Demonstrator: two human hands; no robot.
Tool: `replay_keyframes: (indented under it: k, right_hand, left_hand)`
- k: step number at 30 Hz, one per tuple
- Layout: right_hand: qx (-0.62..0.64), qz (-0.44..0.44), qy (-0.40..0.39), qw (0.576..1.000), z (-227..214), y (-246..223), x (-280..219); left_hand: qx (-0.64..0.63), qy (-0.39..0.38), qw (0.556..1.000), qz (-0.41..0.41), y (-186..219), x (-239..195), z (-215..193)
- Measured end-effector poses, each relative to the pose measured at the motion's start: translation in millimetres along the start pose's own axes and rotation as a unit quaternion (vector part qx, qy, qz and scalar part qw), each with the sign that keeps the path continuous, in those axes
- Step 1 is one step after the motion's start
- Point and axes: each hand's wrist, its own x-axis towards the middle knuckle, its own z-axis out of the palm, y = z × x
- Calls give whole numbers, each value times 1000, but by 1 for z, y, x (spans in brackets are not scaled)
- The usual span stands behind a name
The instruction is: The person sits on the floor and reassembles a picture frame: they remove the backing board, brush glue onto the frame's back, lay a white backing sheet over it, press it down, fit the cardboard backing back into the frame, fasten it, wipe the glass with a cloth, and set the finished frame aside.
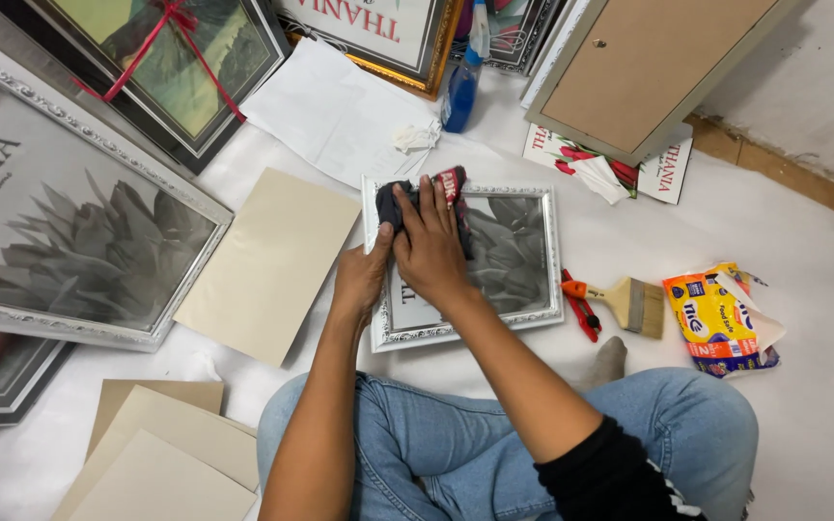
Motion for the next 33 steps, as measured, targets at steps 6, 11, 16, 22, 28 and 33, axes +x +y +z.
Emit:
replay_keyframes:
  k: [6,11,16,22,28,33]
  right_hand:
    - [-79,-41,8,996,-62,65,16]
    - [-165,-12,28,986,-98,148,-14]
    - [-111,-106,-68,986,-112,114,-83]
    - [4,-143,-82,986,-80,24,-124]
    - [46,-116,-57,991,-60,-19,-104]
    - [-92,0,-22,996,-65,61,-74]
  left_hand:
    - [-187,-6,982,-28,7,-2,-8]
    - [-241,8,970,-28,-3,6,-9]
    - [-261,25,965,-25,-20,16,-7]
    - [-250,14,967,-41,-30,9,8]
    - [-203,10,979,-25,-41,20,-1]
    - [-236,14,971,-39,-34,10,3]
